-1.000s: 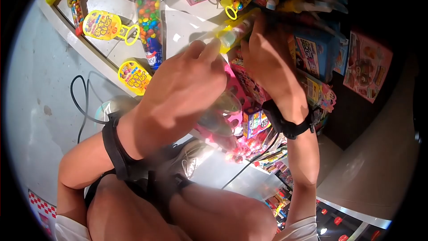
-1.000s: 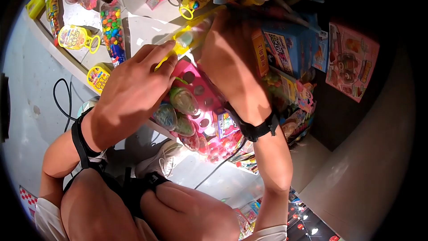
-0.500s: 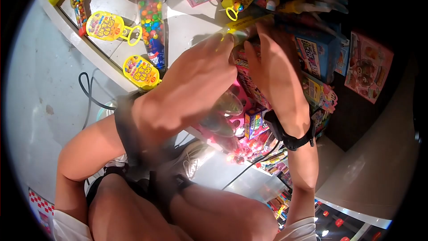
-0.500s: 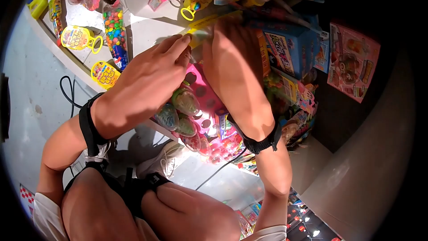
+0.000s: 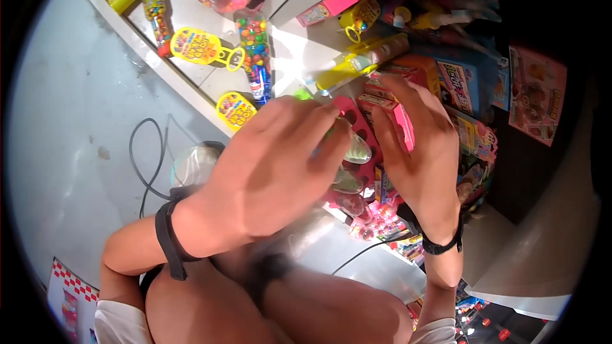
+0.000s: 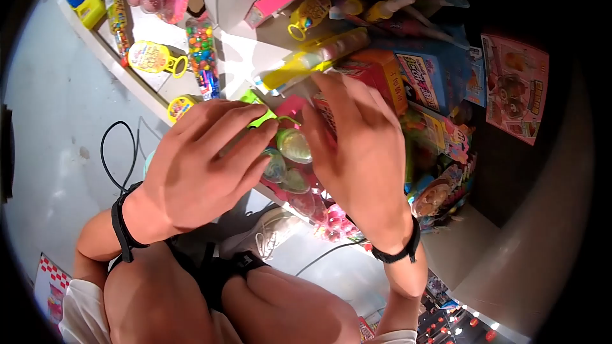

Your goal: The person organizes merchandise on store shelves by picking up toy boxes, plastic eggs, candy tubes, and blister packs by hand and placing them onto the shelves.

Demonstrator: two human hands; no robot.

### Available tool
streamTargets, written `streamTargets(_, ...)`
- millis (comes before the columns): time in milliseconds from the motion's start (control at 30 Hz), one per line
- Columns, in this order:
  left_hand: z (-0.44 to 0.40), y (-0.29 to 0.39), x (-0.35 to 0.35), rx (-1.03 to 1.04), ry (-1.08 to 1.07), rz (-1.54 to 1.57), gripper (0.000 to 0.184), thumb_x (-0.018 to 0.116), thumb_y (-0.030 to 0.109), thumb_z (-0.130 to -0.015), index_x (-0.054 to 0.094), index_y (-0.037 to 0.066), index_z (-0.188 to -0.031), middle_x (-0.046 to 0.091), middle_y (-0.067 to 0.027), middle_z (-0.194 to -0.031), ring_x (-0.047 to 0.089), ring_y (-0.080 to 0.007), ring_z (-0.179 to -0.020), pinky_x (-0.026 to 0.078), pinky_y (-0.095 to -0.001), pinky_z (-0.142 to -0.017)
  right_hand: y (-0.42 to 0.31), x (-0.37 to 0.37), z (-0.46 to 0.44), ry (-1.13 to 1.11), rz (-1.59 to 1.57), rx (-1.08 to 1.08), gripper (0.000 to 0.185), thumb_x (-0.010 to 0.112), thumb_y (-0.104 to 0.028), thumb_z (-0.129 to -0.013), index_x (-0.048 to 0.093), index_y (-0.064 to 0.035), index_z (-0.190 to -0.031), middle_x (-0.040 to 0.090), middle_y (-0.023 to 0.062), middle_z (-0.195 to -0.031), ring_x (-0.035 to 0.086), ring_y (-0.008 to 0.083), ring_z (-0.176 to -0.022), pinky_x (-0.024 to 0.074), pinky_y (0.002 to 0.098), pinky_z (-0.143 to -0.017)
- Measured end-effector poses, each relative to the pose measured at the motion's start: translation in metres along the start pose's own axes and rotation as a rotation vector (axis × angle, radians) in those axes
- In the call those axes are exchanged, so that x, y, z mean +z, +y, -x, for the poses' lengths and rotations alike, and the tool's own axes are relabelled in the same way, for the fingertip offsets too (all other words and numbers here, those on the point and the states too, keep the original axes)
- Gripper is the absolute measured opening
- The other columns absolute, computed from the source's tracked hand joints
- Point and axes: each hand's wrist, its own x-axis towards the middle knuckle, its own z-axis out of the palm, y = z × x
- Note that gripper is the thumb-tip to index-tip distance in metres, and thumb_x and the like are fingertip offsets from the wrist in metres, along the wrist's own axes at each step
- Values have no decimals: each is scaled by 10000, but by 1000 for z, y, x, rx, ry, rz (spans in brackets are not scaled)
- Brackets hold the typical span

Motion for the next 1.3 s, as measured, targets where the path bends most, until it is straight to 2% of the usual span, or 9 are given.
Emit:
streamTargets(133,29,-19,-15,-33,124,1,296,766,79,-758,683,26,-1037,633,-105,-1035,635,-301,-937,527,-386,-798,-12,-14,29,88,33,3,322,715,-50,-854,679,-7,-1171,691,167,-1129,663,351,-985,518,422,-878)
streamTargets(367,67,-57,-32,-368,177,-113,317,724,19,-794,618,27,-1092,623,-142,-1052,611,-369,-953,512,-423,-819,-29,-27,104,133,-87,214,316,715,-33,-844,699,-12,-1159,701,154,-1119,662,334,-991,517,409,-893)
streamTargets(533,52,-77,-44,-265,319,-209,438,693,-37,-803,600,22,-1228,606,-179,-1209,600,-384,-1099,505,-438,-929,-39,-7,167,130,-208,454,255,714,-65,-868,725,-23,-1120,704,142,-1132,659,312,-1029,519,401,-908)
streamTargets(600,44,-84,-46,-255,226,-200,537,692,-70,-795,591,61,-1306,588,-162,-1324,582,-367,-1192,499,-423,-989,-42,0,179,95,-214,458,262,720,-67,-870,718,-33,-1130,707,131,-1137,659,306,-1033,515,403,-911)
streamTargets(733,31,-106,-40,-160,96,-338,545,661,-87,-799,585,61,-1318,581,-146,-1337,542,-355,-1246,443,-437,-1055,-48,12,190,115,-234,491,280,729,-66,-862,708,-38,-1141,707,121,-1150,659,309,-1034,514,407,-902)
streamTargets(1000,24,-117,-39,-82,59,-300,419,662,-87,-784,607,32,-1182,606,-140,-1287,561,-366,-1187,461,-434,-1016,-54,26,165,151,-266,349,296,754,-60,-825,708,-64,-1118,709,97,-1079,668,327,-952,535,419,-836)
streamTargets(1100,22,-119,-39,-62,41,-254,371,662,-90,-777,595,24,-1123,618,-135,-1262,583,-371,-1124,475,-430,-977,-60,28,141,125,-354,178,262,758,-74,-828,714,-66,-1086,699,98,-984,673,304,-844,558,396,-730)
streamTargets(1200,16,-122,-42,19,4,-243,347,628,-65,-797,594,40,-1126,617,-115,-1194,581,-350,-1107,458,-439,-972,-71,26,111,93,-387,48,222,757,-109,-838,717,-69,-1052,694,101,-944,670,299,-826,555,397,-717)
streamTargets(1300,14,-117,-49,10,-49,-272,395,625,-77,-765,598,43,-1140,627,-114,-1151,581,-346,-1103,460,-427,-965,-79,37,81,4,-343,-27,317,720,-156,-866,662,-44,-1157,652,134,-1125,664,310,-907,552,401,-755)
